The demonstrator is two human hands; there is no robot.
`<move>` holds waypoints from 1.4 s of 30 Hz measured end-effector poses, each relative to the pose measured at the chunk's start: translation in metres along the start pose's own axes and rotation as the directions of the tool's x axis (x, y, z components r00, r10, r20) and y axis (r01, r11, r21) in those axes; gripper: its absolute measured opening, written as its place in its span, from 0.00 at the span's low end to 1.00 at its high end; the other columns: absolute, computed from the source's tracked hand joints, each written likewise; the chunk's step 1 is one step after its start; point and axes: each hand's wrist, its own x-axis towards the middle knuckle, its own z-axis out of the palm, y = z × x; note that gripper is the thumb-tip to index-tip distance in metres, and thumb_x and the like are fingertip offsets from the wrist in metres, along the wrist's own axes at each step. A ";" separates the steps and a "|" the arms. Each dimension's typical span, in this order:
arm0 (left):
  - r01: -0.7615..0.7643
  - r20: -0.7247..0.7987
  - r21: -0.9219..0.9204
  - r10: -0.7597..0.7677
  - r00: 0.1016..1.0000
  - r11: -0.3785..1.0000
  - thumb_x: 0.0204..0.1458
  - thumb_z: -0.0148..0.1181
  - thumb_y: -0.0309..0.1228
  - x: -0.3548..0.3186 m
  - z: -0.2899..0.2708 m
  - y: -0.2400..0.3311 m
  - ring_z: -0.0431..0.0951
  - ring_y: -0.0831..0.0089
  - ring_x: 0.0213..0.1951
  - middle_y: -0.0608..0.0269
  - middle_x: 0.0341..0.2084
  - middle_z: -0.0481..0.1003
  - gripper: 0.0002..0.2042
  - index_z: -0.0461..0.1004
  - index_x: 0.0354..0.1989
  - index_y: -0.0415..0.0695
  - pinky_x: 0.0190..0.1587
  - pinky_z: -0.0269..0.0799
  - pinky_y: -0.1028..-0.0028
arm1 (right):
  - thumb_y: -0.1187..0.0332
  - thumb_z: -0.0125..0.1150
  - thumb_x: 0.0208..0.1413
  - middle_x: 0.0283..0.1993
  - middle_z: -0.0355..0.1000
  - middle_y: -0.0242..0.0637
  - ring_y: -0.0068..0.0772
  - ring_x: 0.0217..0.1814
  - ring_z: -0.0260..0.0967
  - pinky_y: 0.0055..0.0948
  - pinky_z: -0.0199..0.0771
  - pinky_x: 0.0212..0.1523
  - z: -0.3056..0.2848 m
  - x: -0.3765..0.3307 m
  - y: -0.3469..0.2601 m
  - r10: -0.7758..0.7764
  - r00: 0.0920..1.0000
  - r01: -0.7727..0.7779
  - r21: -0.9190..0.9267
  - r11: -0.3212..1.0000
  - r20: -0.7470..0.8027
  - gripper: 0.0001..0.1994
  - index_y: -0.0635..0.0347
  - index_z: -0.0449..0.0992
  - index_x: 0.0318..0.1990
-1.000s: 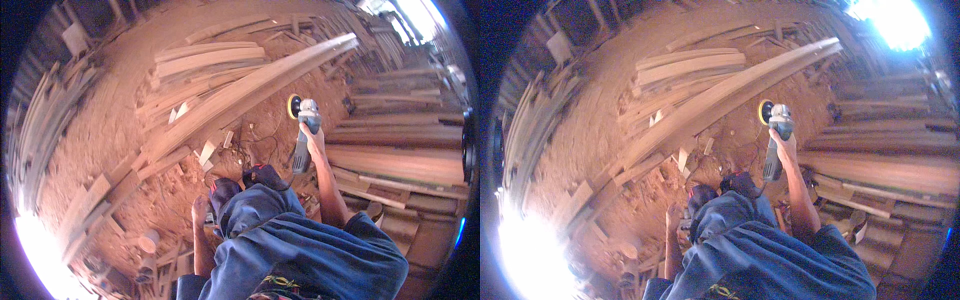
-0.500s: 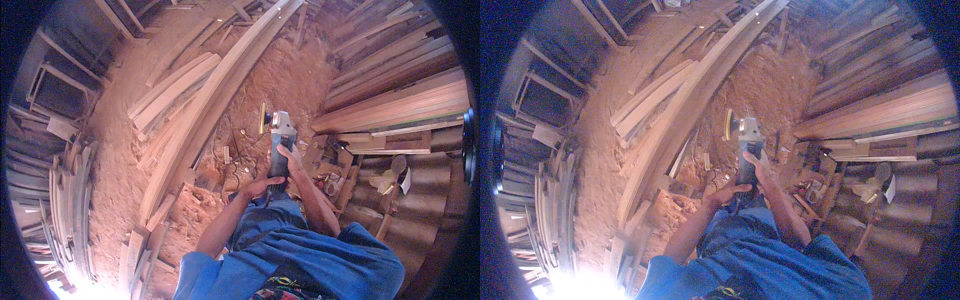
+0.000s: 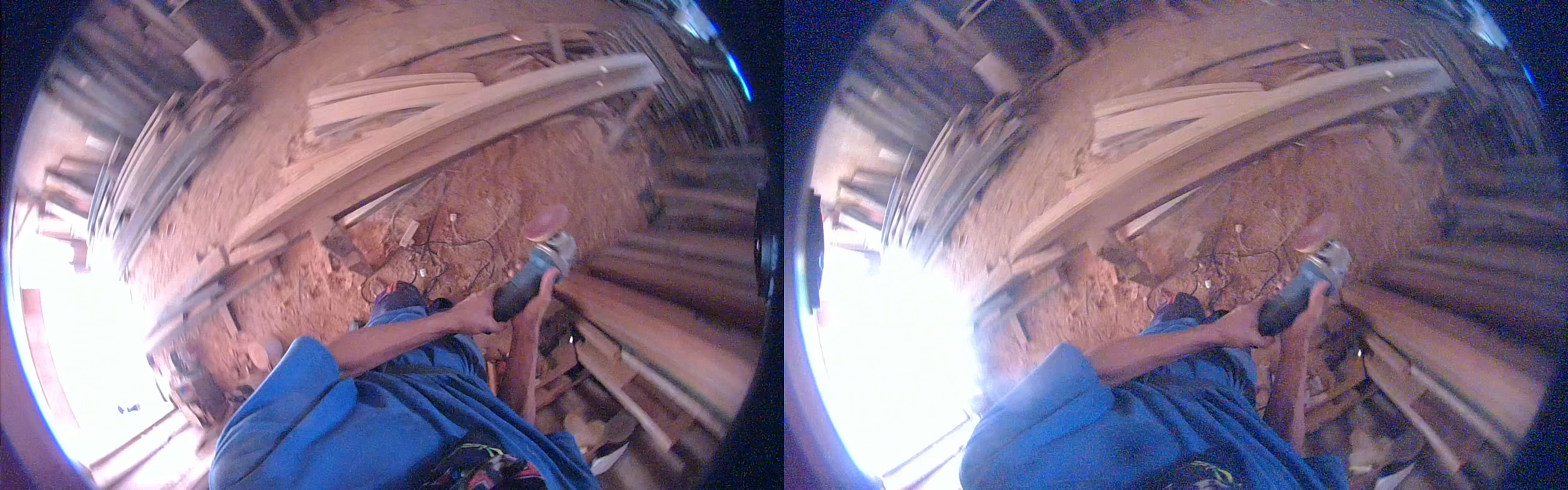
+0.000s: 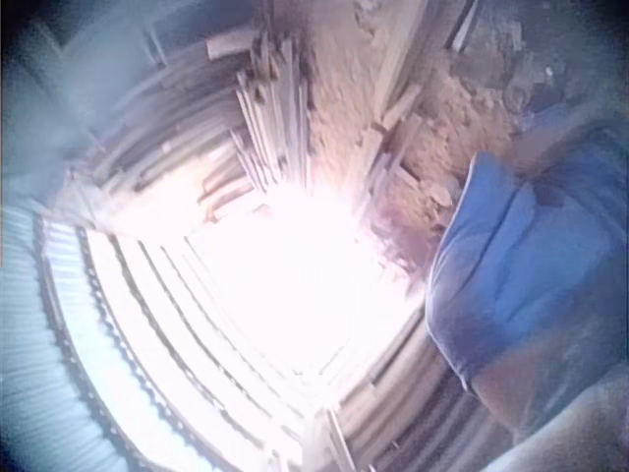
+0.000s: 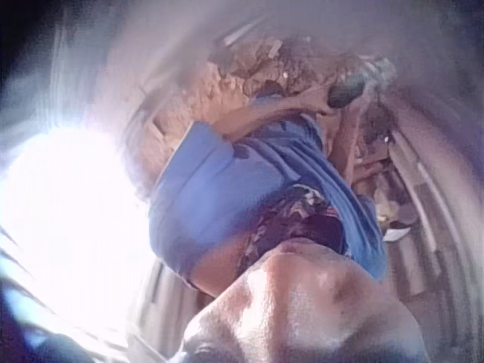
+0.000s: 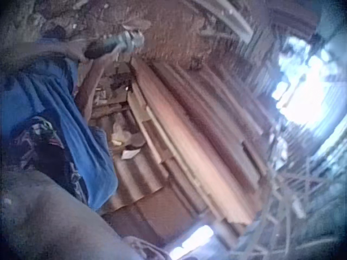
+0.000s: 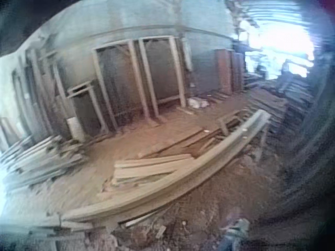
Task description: The person smooths a long wooden plank using an electric sander, then switches to a hand plane to further refine the surface. They adjust the hand plane with a hammer before continuing to plane the wood.
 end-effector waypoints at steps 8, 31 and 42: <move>-0.162 -0.159 0.120 0.180 0.971 0.980 0.39 0.76 0.45 -0.004 0.000 0.034 0.83 0.43 0.45 0.36 0.46 0.80 0.50 0.56 0.68 0.32 0.48 0.79 0.52 | 0.22 0.43 0.58 0.39 0.76 0.44 0.44 0.36 0.76 0.41 0.80 0.39 0.024 0.003 -0.045 -0.031 0.997 0.037 -0.089 0.995 0.071 0.45 0.64 0.72 0.51; -0.411 -0.936 -0.337 -0.348 0.050 0.847 0.64 0.63 0.34 -0.357 -0.317 -0.246 0.80 0.75 0.40 0.58 0.39 0.82 0.15 0.77 0.51 0.34 0.47 0.75 0.73 | 0.51 0.74 0.51 0.50 0.77 0.61 0.63 0.53 0.77 0.51 0.76 0.53 0.397 -0.107 0.278 0.409 0.589 0.706 -0.690 0.157 0.696 0.36 0.67 0.65 0.58; -0.413 -0.842 -0.499 -0.540 0.022 0.762 0.65 0.62 0.36 -0.401 -0.320 -0.292 0.80 0.73 0.43 0.60 0.41 0.82 0.16 0.76 0.53 0.37 0.50 0.75 0.71 | 0.48 0.71 0.54 0.48 0.75 0.65 0.68 0.51 0.76 0.57 0.75 0.51 0.451 -0.141 0.372 0.518 0.512 0.823 -0.564 -0.068 0.685 0.37 0.69 0.62 0.57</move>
